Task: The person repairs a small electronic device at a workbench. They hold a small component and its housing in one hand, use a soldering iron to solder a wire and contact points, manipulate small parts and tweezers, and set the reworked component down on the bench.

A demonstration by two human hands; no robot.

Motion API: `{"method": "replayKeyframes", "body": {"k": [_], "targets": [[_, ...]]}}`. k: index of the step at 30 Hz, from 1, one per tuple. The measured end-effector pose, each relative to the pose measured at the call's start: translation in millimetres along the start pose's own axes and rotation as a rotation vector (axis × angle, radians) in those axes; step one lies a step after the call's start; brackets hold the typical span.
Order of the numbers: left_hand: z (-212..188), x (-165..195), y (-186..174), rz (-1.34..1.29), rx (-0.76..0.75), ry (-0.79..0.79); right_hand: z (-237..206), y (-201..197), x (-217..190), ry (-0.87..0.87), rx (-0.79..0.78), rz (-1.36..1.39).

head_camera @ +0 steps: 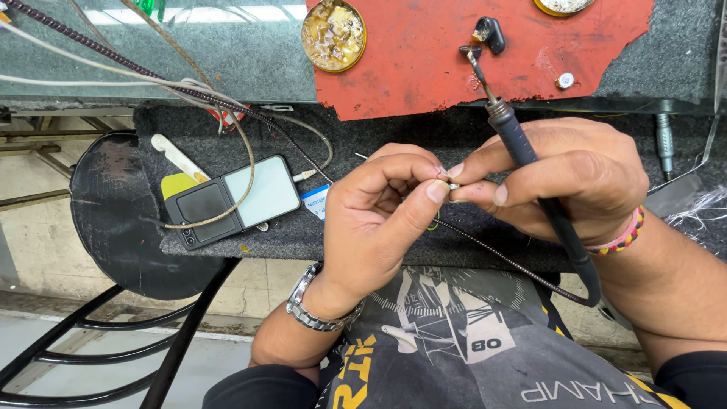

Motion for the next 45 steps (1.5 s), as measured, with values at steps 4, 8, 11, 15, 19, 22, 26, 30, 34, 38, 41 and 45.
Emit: {"method": "replayKeyframes", "body": {"k": [4, 8, 11, 15, 19, 22, 26, 30, 34, 38, 41, 45], "targets": [[0, 4, 1, 0.039, -0.021, 0.032, 2, -1, -5, -0.046, -0.003, -0.054], [-5, 14, 5, 0.200, 0.001, 0.165, 4, -3, -10, -0.083, -0.005, -0.070], [-11, 28, 7, 0.472, 0.053, 0.311, 5, -1, -10, -0.107, -0.001, -0.085], [-10, 29, 6, 0.567, 0.057, 0.298, 4, 0, -9, -0.067, -0.007, -0.057], [-7, 26, 5, 0.543, 0.012, 0.285, 0, 0, -5, -0.011, -0.024, -0.018], [-6, 25, 6, 0.479, -0.037, 0.303, -5, -2, 1, 0.078, -0.020, 0.086], [-6, 29, 9, 0.534, -0.069, 0.339, -13, -3, 7, 0.163, -0.013, 0.161], [-7, 44, 14, 0.905, -0.104, 0.525, -21, 0, 17, 0.268, 0.058, 0.322], [-7, 53, 19, 1.075, -0.138, 0.657, -34, 3, 21, 0.406, 0.095, 0.418], [-7, 56, 24, 1.084, -0.147, 0.721, -40, 7, 25, 0.505, 0.081, 0.611], [-6, 58, 25, 1.112, -0.162, 0.741, -43, 11, 28, 0.607, 0.105, 0.784], [-7, 59, 26, 1.139, -0.169, 0.758, -43, 16, 33, 0.725, 0.105, 0.899]]}}
Point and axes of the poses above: each hand's wrist, its own z-axis towards the middle knuckle, its own y-axis out of the palm, x = y × z, the point moved 7 cm from there along z, towards the middle knuckle, and after that the axes turned 4 degrees about -x, right-handed, at the moved point
